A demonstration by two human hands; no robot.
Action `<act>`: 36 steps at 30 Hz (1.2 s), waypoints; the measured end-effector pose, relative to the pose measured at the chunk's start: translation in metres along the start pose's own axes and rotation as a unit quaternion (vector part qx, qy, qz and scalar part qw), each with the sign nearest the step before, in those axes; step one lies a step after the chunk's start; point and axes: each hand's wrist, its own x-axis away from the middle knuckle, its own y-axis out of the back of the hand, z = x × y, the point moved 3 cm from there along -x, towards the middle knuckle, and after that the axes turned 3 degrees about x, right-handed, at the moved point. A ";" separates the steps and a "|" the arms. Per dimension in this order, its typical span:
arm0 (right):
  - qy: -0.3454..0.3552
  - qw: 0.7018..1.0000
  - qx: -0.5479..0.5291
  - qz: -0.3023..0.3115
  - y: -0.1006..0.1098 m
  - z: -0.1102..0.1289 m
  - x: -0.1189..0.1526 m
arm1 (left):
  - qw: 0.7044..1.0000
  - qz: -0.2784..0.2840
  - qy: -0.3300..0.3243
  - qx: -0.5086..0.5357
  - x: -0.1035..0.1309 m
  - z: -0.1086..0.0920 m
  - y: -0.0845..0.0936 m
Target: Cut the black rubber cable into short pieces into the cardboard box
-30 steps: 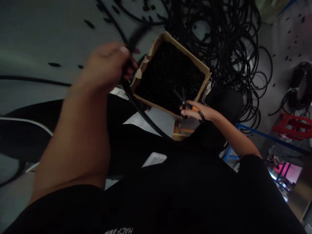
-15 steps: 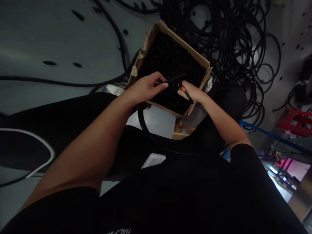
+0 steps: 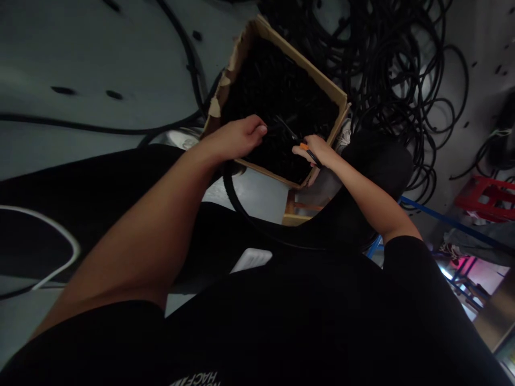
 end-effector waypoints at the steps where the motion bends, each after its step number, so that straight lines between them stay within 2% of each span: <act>1: -0.006 1.000 0.009 0.000 -0.002 -0.001 -0.001 | 1.000 -0.003 0.017 -0.016 -0.001 0.000 -0.002; 5: -0.027 0.999 0.006 0.019 -0.011 -0.008 -0.008 | 0.998 -0.025 0.036 -0.041 -0.007 0.008 -0.013; 10: -0.050 0.991 -0.074 0.096 -0.024 -0.014 -0.015 | 0.998 -0.016 -0.014 -0.055 -0.013 0.015 -0.032; 13: -0.026 0.994 -0.076 0.073 -0.022 -0.013 -0.019 | 0.998 0.003 -0.037 -0.041 -0.014 0.014 -0.037; 19: -0.009 0.999 0.036 0.027 -0.011 -0.006 -0.018 | 0.994 0.002 0.047 -0.094 -0.012 0.013 -0.028; 24: -0.020 0.998 0.049 0.025 -0.005 -0.001 -0.012 | 0.994 0.019 0.065 -0.082 -0.011 0.008 -0.025; 28: -0.019 0.999 0.017 0.032 -0.010 -0.006 -0.014 | 0.994 0.029 0.046 -0.099 -0.009 0.004 -0.024; 32: 0.016 0.999 0.000 0.037 -0.016 -0.014 -0.022 | 0.989 0.062 0.000 -0.131 -0.003 -0.004 -0.026; 36: 0.030 0.997 0.039 0.055 -0.015 -0.015 -0.023 | 0.981 0.084 -0.009 -0.174 0.001 -0.007 -0.027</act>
